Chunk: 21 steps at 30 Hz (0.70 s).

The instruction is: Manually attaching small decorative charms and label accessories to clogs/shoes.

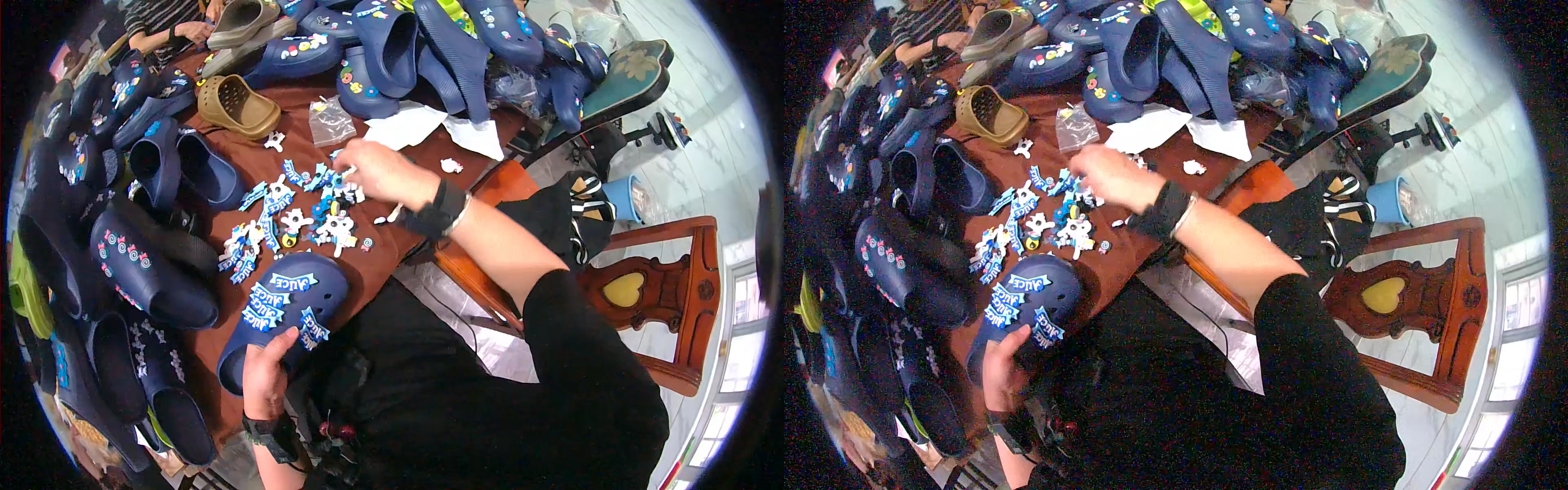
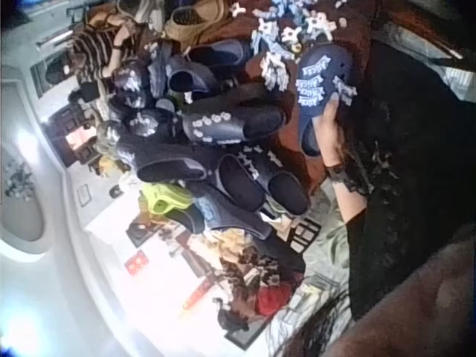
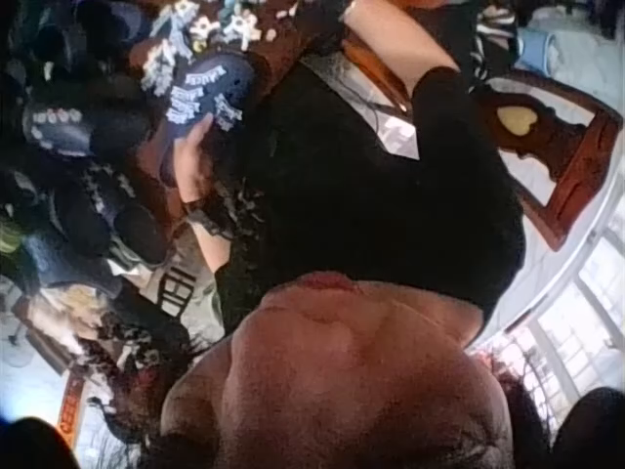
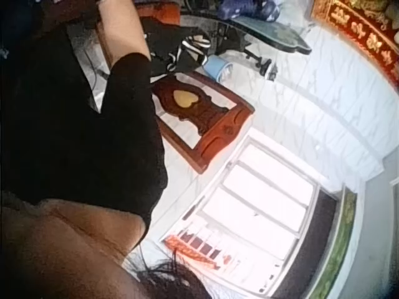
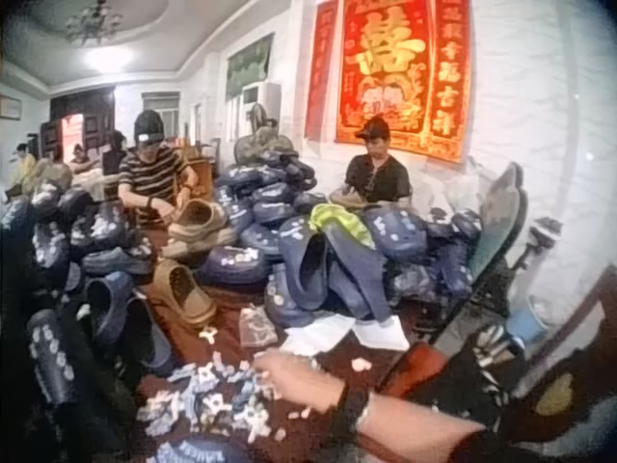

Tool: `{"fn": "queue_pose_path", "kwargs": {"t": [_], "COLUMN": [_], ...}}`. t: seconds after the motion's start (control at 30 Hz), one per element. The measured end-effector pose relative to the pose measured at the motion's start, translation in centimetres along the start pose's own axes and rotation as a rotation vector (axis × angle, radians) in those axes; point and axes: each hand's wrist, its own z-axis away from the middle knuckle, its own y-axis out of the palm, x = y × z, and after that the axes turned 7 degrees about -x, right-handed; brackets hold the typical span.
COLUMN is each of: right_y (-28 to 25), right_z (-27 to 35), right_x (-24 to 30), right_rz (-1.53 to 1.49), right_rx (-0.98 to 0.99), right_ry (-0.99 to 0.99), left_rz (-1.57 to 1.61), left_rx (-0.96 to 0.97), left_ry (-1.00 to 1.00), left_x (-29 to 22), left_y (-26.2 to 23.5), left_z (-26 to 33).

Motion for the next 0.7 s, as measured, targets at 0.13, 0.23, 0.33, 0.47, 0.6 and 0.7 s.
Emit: {"fn": "queue_pose_path", "kwargs": {"t": [0.13,0.23,0.33,0.47,0.6,0.7], "right_y": [-0.7,-0.1,-0.1,-1.2,-2.5,-3.2], "right_z": [-0.3,-0.4,-0.4,-0.5,0.4,0.0], "right_x": [-3.8,-4.2,-4.7,-3.9,-5.0,-5.1], "right_rz": [0.218,0.327,0.314,0.207,0.289,0.4], "right_rx": [0.074,0.152,0.175,0.227,0.139,0.096], "right_ry": [-0.017,0.016,0.057,0.052,-0.036,0.022], "left_rz": [0.129,0.158,0.187,0.18,0.162,0.16], "left_rx": [0.04,0.026,0.016,0.003,0.03,0.026], "left_ry": [-0.045,-0.076,-0.103,-0.164,-0.127,-0.166], "left_x": [-1.1,-1.2,-1.1,-1.5,-0.5,-1.1], "left_y": [0.8,0.3,-0.2,-0.2,-1.1,-0.8], "left_z": [-1.0,-1.4,-1.5,-1.3,-2.3,-1.9]}}
